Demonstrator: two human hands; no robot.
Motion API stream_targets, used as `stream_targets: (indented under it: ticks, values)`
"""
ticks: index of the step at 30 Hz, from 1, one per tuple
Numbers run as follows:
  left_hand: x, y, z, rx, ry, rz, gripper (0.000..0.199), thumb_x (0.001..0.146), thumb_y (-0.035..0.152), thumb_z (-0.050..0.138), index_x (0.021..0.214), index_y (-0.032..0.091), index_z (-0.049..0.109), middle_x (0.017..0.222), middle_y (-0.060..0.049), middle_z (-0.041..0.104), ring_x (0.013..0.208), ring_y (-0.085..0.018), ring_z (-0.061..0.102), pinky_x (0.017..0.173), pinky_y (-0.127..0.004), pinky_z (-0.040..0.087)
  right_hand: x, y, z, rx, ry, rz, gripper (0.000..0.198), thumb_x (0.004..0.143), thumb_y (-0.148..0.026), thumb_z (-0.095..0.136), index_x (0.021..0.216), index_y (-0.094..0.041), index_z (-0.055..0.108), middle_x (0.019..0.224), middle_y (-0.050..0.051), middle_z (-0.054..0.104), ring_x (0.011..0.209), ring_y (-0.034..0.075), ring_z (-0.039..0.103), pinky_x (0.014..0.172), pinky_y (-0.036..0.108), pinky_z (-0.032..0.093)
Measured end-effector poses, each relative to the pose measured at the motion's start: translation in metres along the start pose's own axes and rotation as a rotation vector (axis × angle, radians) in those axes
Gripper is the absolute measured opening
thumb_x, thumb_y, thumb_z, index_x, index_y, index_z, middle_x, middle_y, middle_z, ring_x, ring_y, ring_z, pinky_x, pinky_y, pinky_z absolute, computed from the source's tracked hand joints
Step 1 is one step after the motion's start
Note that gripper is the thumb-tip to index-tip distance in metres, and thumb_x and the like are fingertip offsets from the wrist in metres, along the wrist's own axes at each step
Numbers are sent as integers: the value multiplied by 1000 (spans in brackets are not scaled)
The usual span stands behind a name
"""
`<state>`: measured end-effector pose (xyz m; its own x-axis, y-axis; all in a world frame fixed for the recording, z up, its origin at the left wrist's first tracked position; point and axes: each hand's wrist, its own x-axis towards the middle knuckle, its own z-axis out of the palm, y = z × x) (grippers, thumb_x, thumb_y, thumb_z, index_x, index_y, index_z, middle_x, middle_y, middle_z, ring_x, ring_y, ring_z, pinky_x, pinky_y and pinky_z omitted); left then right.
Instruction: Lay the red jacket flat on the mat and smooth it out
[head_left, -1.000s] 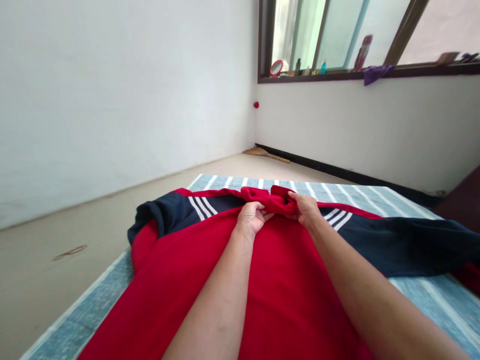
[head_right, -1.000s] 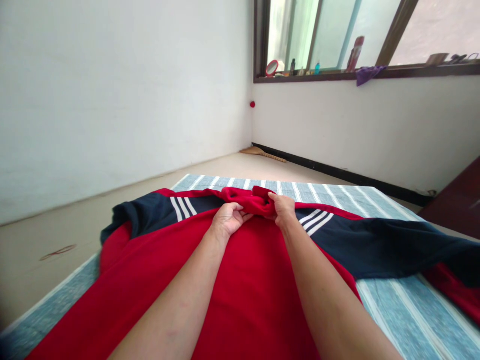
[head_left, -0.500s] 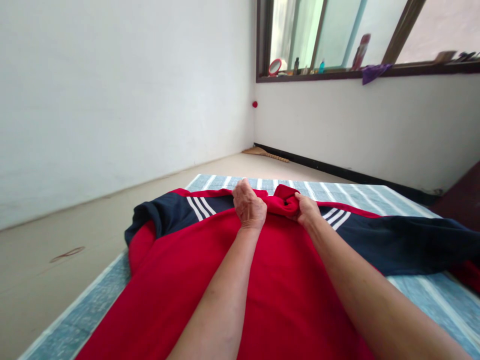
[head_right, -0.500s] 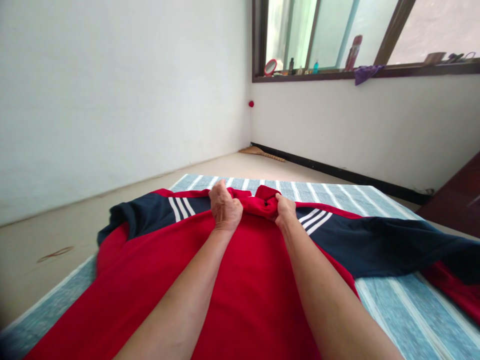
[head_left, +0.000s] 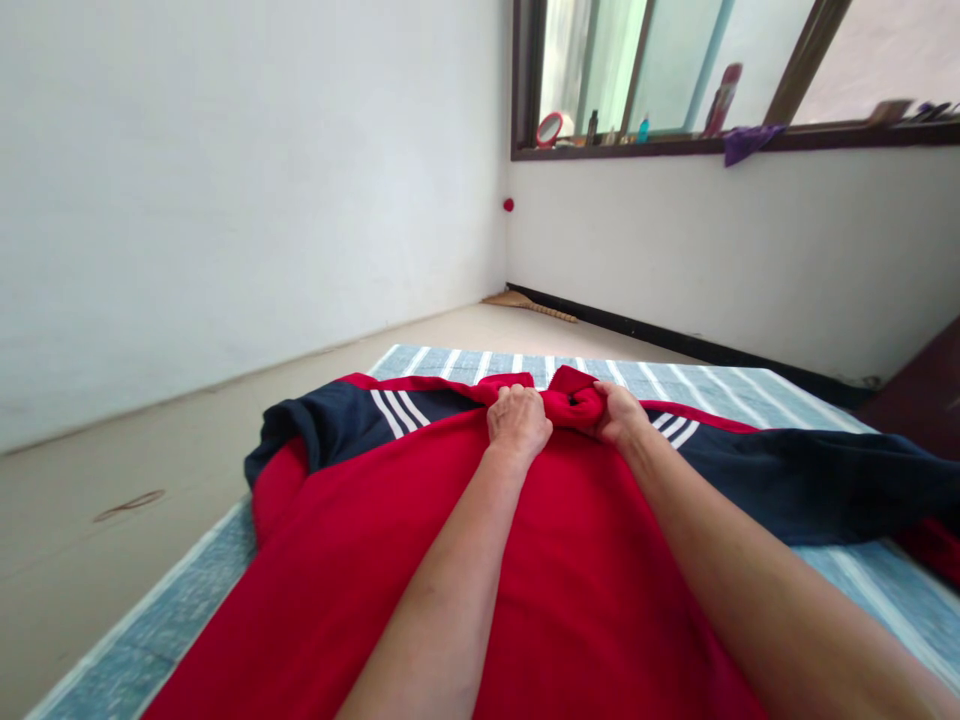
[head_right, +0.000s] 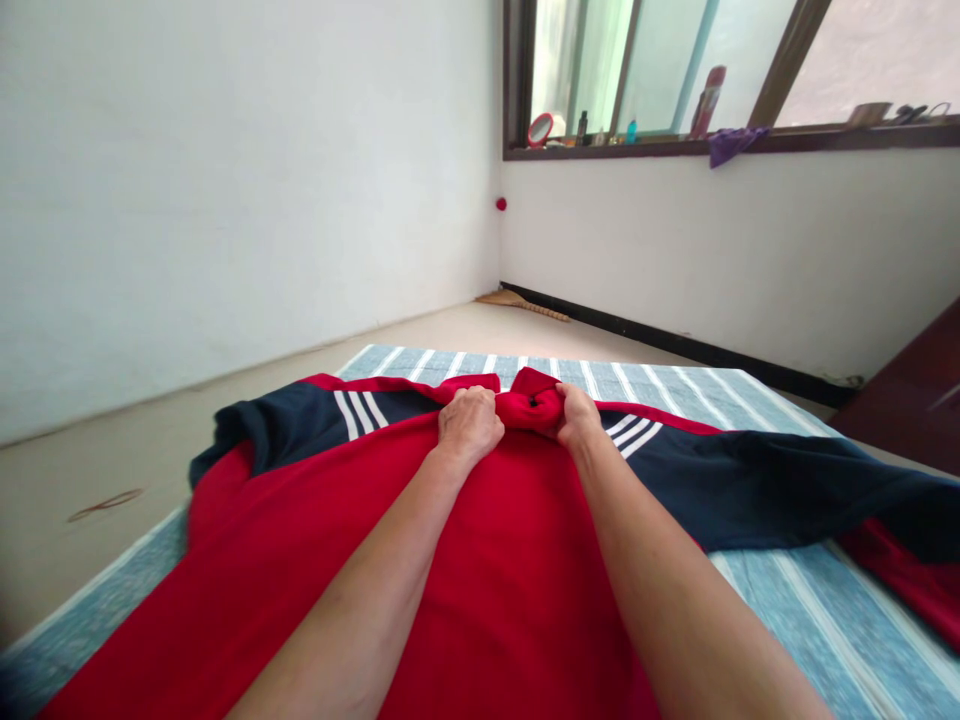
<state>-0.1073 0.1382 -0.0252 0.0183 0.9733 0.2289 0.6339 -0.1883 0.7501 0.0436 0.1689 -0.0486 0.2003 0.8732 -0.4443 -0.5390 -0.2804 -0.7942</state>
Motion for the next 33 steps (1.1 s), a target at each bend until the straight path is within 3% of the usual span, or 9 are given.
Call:
stream_targets:
  ticks: [11,18,21,24,28,33]
  values:
    - [9,-12,-20,-155,1,-123,28,54,-4,65,50,19,51,87,-11,66,122,-38,48,114,-44,24,-7,-6,-1,58,-22,38,19,91,-23,35,89,-20,53,62,-1,61,57,16,60,60,34,56]
    - [10,-12,-19,-213,-14,-150,34,52,-10,62,47,19,46,85,-12,65,129,-39,40,115,-49,17,-10,-6,-3,-94,-14,30,20,90,-25,40,87,-17,58,60,1,62,54,18,61,55,37,56]
    - [8,-5,-16,-267,-66,-119,33,51,-12,61,51,20,51,85,-10,65,126,-36,45,114,-45,21,-10,-4,0,-202,69,-31,13,85,-30,57,87,-18,59,59,0,63,49,17,59,49,35,55]
    - [5,0,-11,-303,-110,-98,34,51,-12,61,52,21,54,82,-8,65,123,-35,49,113,-43,24,-10,-1,5,-296,139,-126,14,75,-25,71,83,-19,60,55,-1,61,46,15,56,42,28,51]
    - [1,0,-5,-275,-114,-90,33,53,-11,61,54,21,52,84,-8,65,122,-35,49,113,-43,24,-6,-5,12,-373,159,-182,9,73,-18,71,76,-18,63,48,-1,56,43,15,54,34,23,44]
    - [0,-2,-2,-193,-106,-116,34,56,-10,61,50,20,46,81,-11,64,123,-38,49,113,-49,24,7,-14,13,-356,190,-192,16,72,-9,66,84,-18,61,47,-4,55,42,14,54,35,21,43]
